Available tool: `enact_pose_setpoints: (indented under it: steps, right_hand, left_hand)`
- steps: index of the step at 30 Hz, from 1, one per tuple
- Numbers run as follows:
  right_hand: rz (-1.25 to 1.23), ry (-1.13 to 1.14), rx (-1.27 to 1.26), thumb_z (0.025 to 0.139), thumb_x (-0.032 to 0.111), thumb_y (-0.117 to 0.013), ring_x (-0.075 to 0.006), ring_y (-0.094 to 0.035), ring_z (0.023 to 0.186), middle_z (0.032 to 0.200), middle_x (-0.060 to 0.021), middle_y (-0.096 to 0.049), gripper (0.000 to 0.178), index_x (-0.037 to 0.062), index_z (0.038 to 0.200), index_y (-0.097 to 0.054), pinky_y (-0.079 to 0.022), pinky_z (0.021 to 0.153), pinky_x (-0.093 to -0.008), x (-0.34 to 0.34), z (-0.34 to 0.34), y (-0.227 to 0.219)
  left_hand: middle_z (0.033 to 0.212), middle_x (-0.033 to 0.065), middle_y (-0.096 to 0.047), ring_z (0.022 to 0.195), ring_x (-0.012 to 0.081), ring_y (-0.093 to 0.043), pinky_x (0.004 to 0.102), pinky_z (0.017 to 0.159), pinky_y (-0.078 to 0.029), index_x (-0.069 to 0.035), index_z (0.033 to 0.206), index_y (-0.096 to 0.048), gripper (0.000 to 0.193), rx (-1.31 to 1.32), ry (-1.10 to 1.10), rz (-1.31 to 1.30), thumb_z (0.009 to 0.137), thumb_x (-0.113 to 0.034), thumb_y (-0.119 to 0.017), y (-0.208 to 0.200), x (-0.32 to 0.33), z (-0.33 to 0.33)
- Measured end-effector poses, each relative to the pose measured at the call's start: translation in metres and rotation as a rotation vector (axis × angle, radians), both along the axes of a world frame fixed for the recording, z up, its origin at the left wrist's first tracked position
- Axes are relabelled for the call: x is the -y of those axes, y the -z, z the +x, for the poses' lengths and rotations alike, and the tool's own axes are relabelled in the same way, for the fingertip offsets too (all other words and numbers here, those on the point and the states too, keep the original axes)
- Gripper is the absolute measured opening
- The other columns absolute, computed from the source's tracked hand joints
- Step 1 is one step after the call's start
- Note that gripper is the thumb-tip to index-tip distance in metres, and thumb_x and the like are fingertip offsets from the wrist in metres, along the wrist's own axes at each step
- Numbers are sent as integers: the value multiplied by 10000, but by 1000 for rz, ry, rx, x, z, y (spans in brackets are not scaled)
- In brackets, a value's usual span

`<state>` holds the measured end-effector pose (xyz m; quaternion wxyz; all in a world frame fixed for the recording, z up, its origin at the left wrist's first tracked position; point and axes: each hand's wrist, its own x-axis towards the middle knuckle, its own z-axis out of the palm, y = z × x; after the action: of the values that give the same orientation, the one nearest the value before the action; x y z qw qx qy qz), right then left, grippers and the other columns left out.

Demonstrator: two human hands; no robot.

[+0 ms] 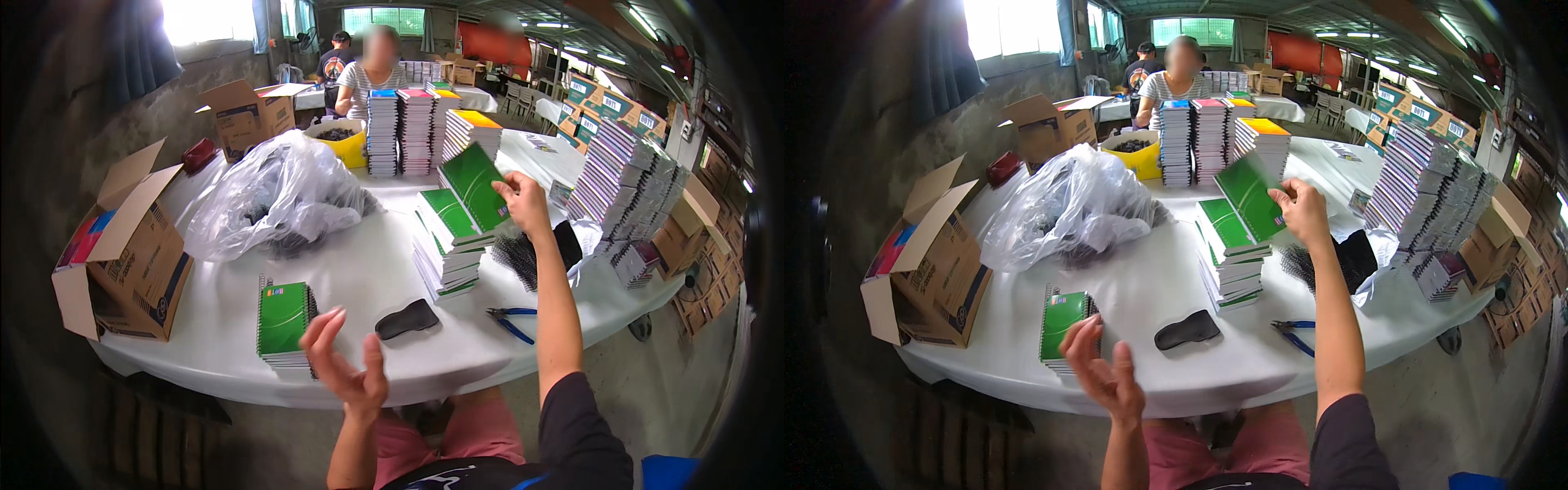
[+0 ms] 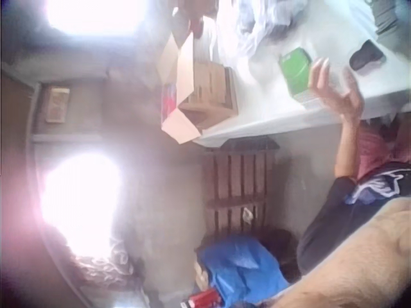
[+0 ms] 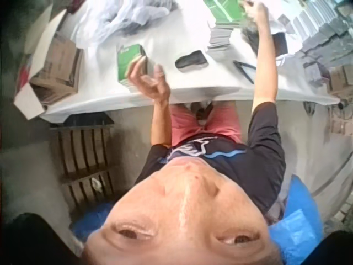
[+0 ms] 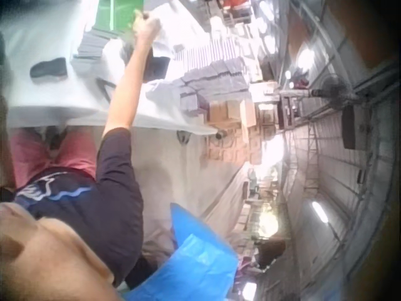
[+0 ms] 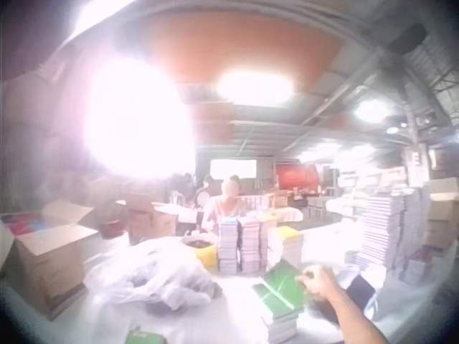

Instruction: The person threads a spiral binding into a green notebook, trims and crimps the ends using a pair of pliers, and then stacks the completed notebook onto a pile on the table.

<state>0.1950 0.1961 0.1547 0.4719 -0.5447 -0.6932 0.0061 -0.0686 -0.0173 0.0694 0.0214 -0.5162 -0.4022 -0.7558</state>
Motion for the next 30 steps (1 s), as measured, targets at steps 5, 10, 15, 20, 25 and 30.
enact_pose_setpoints:
  steps: [5, 10, 15, 20, 25, 30]
  right_hand:
    - [-42, -374, -263, 832, 151, -676, -79, -527, 548, 632, -23, -597, 132, 43, 887, -623, -428, 526, -245, 129, -59, 29]
    - [-268, -487, -306, 830, 174, -677, -155, -642, 748, 811, -80, -658, 198, 39, 960, -614, -496, 677, -278, 155, -40, 71]
    - [-337, 229, 334, 707, 432, -734, -329, -478, 1131, 1235, -128, -490, 663, 114, 1240, -500, -432, 885, -450, 46, 61, 121]
    - [-378, 157, 562, 829, 272, -620, -357, -470, 1118, 1136, -150, -494, 469, 159, 1263, -482, -415, 891, -498, 7, 73, 172]
    - [-668, 159, 665, 801, 51, -494, -320, -527, 1052, 1116, -143, -522, 542, 113, 1332, -408, -448, 838, -487, -12, 69, 132]
    - [-351, 147, 663, 811, 35, -482, -314, -593, 985, 1069, -150, -603, 489, 54, 1297, -440, -455, 841, -443, -4, 82, 121]
  left_hand:
    - [1228, 126, -490, 1047, 217, -532, 316, 901, -402, -8, 1137, -488, 312, 657, 695, -358, 858, -84, -604, -21, -10, 47]
    - [901, 77, -638, 900, 174, -592, 242, 811, -423, -20, 1026, -542, 178, -11, 417, -547, 858, -20, -599, 13, -5, 20]
    - [901, -18, -584, 1007, 216, -536, 663, 992, -88, -133, 889, -572, 137, -973, 17, -777, 773, -71, -613, 18, 0, 24]
    - [1039, 1, -513, 1236, 281, -368, 713, 982, 4, -154, 830, -553, 330, -899, -161, -807, 697, -403, -725, 44, -2, 38]
    - [1044, 61, -466, 1187, 296, -371, 681, 987, -71, -113, 792, -573, 528, -768, -355, -732, 576, -560, -751, 67, -15, 52]
    - [1004, 64, -445, 1029, 288, -406, 591, 920, -225, -125, 718, -503, 543, -643, -440, -567, 510, -554, -765, 81, -24, 53]
